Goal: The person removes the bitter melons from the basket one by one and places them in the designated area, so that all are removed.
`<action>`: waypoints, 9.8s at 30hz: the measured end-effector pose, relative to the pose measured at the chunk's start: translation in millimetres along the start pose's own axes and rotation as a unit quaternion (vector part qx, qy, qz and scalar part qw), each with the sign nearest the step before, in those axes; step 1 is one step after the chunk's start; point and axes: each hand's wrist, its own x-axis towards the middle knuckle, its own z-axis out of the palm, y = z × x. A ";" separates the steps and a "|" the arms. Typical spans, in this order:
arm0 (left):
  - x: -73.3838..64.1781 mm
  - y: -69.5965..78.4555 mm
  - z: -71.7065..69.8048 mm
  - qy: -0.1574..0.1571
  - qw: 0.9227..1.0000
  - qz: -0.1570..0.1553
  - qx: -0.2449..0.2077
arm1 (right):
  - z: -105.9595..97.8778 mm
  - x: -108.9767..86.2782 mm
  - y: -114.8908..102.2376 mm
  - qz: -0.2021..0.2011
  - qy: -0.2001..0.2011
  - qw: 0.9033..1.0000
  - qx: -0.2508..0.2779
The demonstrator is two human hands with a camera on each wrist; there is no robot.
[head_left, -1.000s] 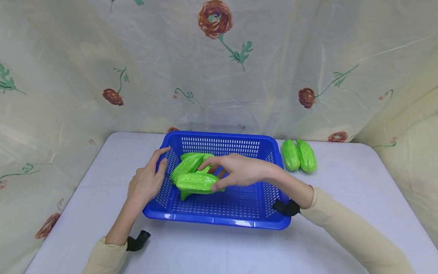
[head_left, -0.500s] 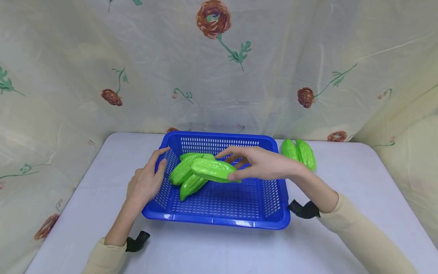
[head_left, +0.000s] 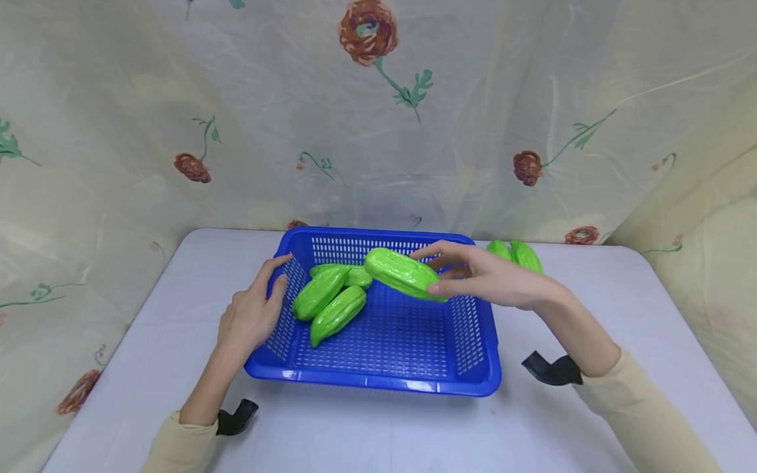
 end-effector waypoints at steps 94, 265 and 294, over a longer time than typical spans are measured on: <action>-1.5 2.1 -3.7 -0.005 1.000 0.001 -0.001 | -72.8 -94.2 189.7 0.233 0.229 0.944 0.055; -0.4 3.2 -4.5 -0.015 1.000 -0.004 -0.008 | 63.4 123.4 -33.6 -0.007 -0.065 0.996 0.065; -0.8 4.2 -4.4 -0.016 1.000 -0.003 -0.012 | 69.6 136.8 -20.8 0.022 0.012 1.000 -0.019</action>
